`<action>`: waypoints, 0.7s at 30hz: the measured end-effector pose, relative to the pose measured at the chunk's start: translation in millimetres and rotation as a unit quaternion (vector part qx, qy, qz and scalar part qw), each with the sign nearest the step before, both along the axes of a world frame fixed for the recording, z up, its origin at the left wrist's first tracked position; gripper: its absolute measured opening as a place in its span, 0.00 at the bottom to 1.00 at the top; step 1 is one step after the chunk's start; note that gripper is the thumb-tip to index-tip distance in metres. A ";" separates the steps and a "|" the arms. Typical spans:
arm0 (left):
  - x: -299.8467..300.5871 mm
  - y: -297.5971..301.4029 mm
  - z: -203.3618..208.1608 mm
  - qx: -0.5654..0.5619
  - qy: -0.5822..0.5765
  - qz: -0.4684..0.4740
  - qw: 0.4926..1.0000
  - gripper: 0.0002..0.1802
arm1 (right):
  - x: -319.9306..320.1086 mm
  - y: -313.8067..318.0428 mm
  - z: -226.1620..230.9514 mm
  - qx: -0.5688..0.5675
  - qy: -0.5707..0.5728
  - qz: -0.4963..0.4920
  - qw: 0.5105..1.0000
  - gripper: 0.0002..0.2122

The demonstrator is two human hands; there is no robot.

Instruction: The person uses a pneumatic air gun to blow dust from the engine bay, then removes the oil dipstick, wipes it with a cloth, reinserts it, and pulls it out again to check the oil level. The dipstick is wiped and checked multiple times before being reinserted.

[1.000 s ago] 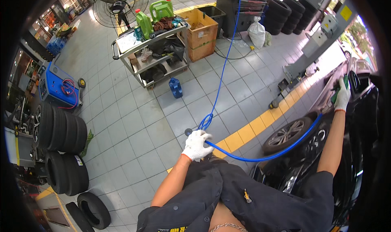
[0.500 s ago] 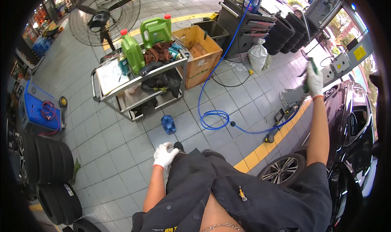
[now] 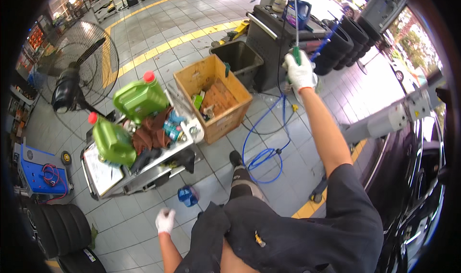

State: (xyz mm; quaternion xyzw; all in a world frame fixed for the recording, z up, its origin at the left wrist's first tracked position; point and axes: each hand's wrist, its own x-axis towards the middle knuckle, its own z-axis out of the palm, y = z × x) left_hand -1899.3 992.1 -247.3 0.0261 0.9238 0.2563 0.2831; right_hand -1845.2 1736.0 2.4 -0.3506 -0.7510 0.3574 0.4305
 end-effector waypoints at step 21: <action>149.1 199.4 134.9 -0.269 -0.255 0.270 0.889 0.31 | -294.2 534.3 -240.1 -0.063 -0.341 -0.313 0.884 0.27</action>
